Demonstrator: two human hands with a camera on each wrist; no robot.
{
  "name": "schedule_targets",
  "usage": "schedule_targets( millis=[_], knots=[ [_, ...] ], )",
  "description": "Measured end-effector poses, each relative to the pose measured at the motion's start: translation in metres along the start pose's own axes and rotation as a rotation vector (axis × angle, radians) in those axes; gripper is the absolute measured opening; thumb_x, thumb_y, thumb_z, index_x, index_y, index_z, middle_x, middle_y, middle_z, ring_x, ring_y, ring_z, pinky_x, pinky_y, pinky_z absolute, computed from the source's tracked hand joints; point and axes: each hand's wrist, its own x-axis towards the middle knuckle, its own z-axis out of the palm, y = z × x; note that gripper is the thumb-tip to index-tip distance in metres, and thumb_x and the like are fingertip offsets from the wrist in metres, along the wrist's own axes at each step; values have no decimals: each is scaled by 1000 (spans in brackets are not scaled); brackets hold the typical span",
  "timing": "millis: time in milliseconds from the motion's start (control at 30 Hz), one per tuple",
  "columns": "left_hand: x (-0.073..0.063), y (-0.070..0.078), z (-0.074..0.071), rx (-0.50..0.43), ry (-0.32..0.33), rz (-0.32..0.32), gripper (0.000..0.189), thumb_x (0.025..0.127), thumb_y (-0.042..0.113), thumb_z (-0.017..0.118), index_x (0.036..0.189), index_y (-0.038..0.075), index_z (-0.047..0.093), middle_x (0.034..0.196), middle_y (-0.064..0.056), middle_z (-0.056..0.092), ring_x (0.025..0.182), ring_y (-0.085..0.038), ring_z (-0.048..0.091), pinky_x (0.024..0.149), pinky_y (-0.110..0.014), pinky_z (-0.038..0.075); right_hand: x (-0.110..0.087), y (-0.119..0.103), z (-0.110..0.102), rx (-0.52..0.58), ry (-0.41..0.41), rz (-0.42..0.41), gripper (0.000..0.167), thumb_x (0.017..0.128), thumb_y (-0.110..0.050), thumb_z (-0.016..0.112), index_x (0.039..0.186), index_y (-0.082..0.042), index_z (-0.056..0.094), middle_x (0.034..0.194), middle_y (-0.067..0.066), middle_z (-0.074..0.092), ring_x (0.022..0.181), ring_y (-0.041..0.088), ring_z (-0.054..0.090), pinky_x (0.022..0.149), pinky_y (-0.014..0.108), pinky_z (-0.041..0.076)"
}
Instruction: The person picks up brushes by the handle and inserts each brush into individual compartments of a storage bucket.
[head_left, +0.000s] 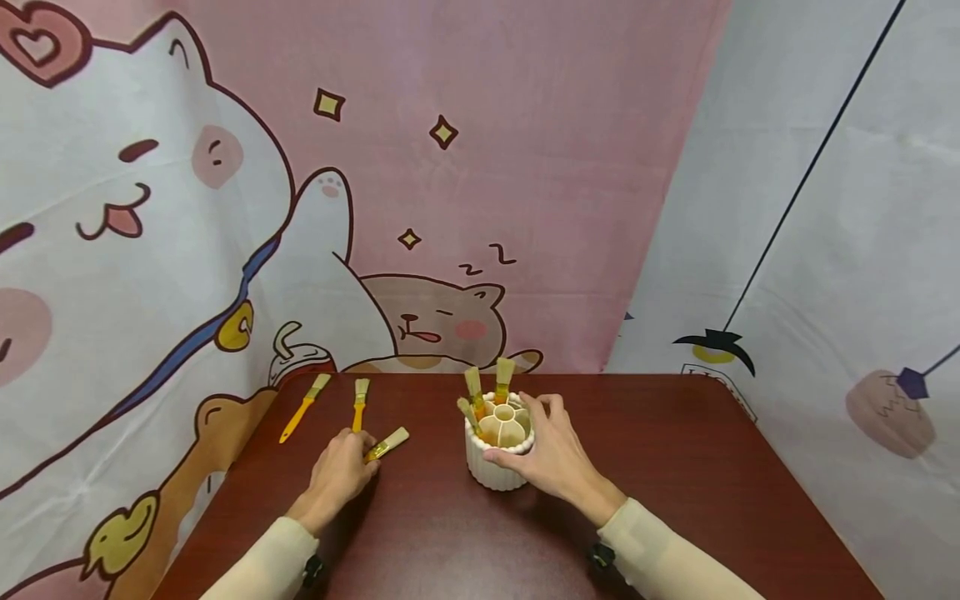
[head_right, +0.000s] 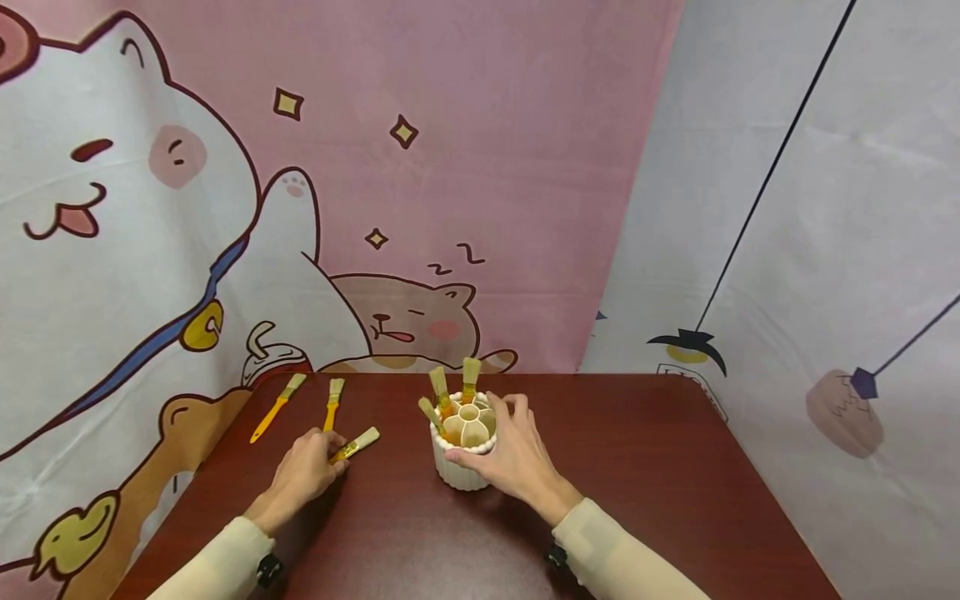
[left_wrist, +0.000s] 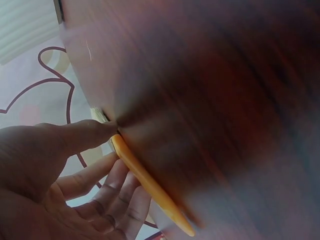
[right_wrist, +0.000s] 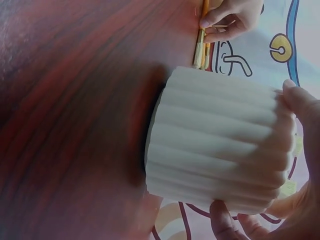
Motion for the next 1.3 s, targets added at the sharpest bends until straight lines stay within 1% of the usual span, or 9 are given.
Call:
schedule_targets(
  millis=[267, 333, 433, 567, 700, 867, 1067, 1200, 1300],
  knots=[
    [2, 0, 1, 8, 0, -4, 28, 95, 10, 96, 119, 0, 84, 102, -12, 73, 85, -23, 63, 72, -43, 57, -1, 5, -9, 15, -35, -22, 123, 81, -86, 92, 173, -15, 52, 150, 17, 56, 129, 33, 71, 111, 53, 64],
    [2, 0, 1, 11, 0, -6, 28, 95, 10, 96, 119, 0, 84, 102, -12, 73, 84, -22, 63, 72, -43, 57, -1, 7, -13, 22, -46, -28, 124, 80, -85, 93, 174, -15, 52, 151, 15, 56, 132, 32, 71, 113, 54, 63],
    [3, 1, 1, 14, -1, -8, 25, 96, 10, 95, 117, 1, 84, 102, -12, 74, 84, -22, 64, 72, -44, 58, 2, 13, -21, 49, -70, -50, 123, 81, -82, 94, 175, -15, 50, 159, 14, 55, 144, 34, 67, 119, 57, 60],
    [3, 2, 0, 20, -2, -14, 22, 97, 11, 94, 114, 2, 85, 106, -13, 76, 85, -23, 66, 73, -46, 60, 12, 25, -33, 96, -138, -118, 118, 88, -74, 94, 177, -13, 46, 173, 14, 51, 159, 38, 57, 126, 65, 54],
    [3, 2, 1, 15, -6, -24, 21, 98, 11, 93, 115, 3, 85, 109, -15, 77, 86, -23, 66, 73, -45, 60, 23, 40, -40, 141, -244, -164, 113, 93, -68, 93, 180, -15, 43, 180, 13, 49, 164, 40, 54, 129, 71, 49],
    [4, 2, 3, 18, -7, -24, 21, 98, 12, 93, 115, 3, 85, 109, -14, 77, 84, -22, 64, 71, -43, 57, 35, 53, -44, 185, -346, -166, 110, 94, -64, 93, 181, -18, 43, 184, 12, 47, 170, 42, 47, 134, 74, 42],
    [5, 0, 4, 22, 0, -15, 19, 99, 11, 92, 114, 3, 85, 108, -14, 77, 84, -22, 64, 71, -42, 57, 47, 57, -43, 242, -435, -176, 112, 94, -62, 94, 182, -21, 40, 187, 10, 44, 173, 41, 43, 137, 76, 37],
    [5, 0, 4, 26, 6, -11, 19, 98, 11, 93, 114, 3, 85, 108, -14, 77, 84, -22, 64, 71, -43, 58, 51, 59, -41, 252, -469, -168, 111, 93, -61, 95, 182, -24, 40, 186, 7, 46, 173, 39, 44, 137, 75, 37],
    [4, 0, 4, 27, 7, -12, 18, 98, 11, 92, 113, 4, 85, 108, -14, 77, 83, -22, 64, 70, -43, 57, 52, 61, -38, 265, -469, -161, 110, 92, -61, 96, 180, -24, 43, 185, 6, 47, 173, 38, 44, 138, 74, 36]
  ],
)
